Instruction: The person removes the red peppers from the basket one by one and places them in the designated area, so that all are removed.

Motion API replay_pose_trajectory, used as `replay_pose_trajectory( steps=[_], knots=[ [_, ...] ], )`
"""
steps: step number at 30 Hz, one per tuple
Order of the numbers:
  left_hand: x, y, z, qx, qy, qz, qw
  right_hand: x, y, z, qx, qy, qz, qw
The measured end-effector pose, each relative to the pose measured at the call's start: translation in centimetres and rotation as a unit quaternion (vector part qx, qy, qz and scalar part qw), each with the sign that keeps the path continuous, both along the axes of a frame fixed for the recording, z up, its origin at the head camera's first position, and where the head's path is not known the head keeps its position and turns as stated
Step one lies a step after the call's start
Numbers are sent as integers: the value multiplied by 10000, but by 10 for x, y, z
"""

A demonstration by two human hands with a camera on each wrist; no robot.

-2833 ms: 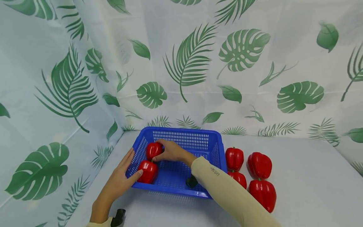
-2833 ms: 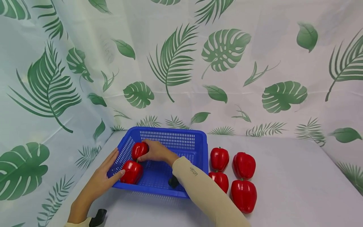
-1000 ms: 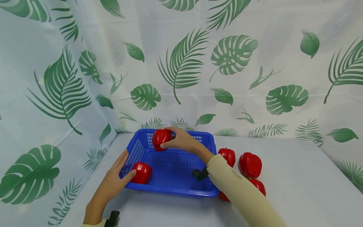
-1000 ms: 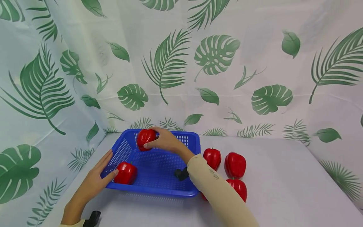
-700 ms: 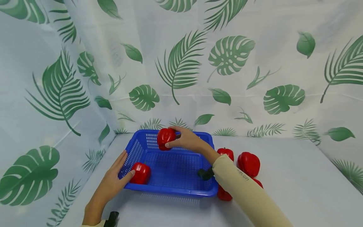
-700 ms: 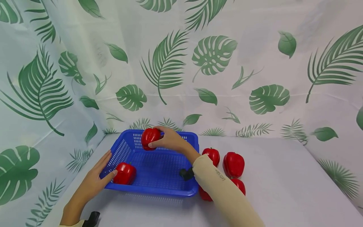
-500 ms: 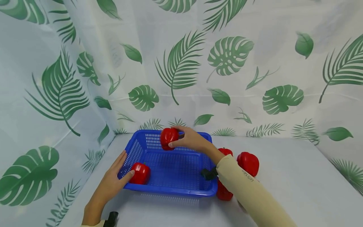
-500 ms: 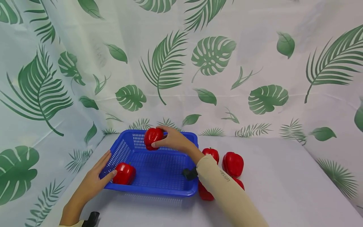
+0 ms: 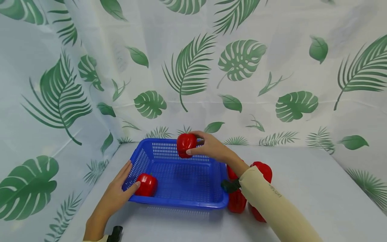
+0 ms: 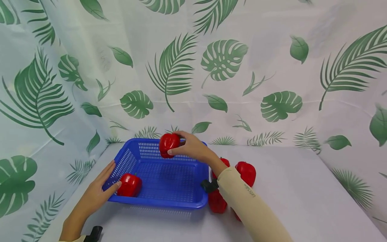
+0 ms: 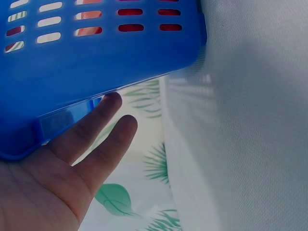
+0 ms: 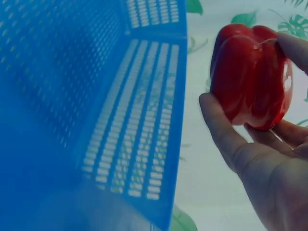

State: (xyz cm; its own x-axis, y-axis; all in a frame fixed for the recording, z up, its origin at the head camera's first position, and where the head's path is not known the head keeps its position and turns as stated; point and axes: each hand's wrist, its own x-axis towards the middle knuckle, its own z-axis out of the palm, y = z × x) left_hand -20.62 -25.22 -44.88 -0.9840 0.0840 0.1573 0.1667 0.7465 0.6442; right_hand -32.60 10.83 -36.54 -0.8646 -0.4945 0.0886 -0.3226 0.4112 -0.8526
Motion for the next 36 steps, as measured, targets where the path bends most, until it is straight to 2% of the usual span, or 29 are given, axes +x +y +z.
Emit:
replay_pose_trajectory(
  steps=[5, 31, 36],
  knots=[
    [0, -1, 0, 26, 24, -27, 10000, 3, 12, 4, 47, 139, 28, 9999],
    [1, -4, 0, -50, 94, -80, 9999, 19, 84, 4, -37, -130, -342, 9993],
    [1, -2, -1, -95, 18, -72, 9999, 22, 98, 2, -59, -222, -589, 9980]
  ],
)
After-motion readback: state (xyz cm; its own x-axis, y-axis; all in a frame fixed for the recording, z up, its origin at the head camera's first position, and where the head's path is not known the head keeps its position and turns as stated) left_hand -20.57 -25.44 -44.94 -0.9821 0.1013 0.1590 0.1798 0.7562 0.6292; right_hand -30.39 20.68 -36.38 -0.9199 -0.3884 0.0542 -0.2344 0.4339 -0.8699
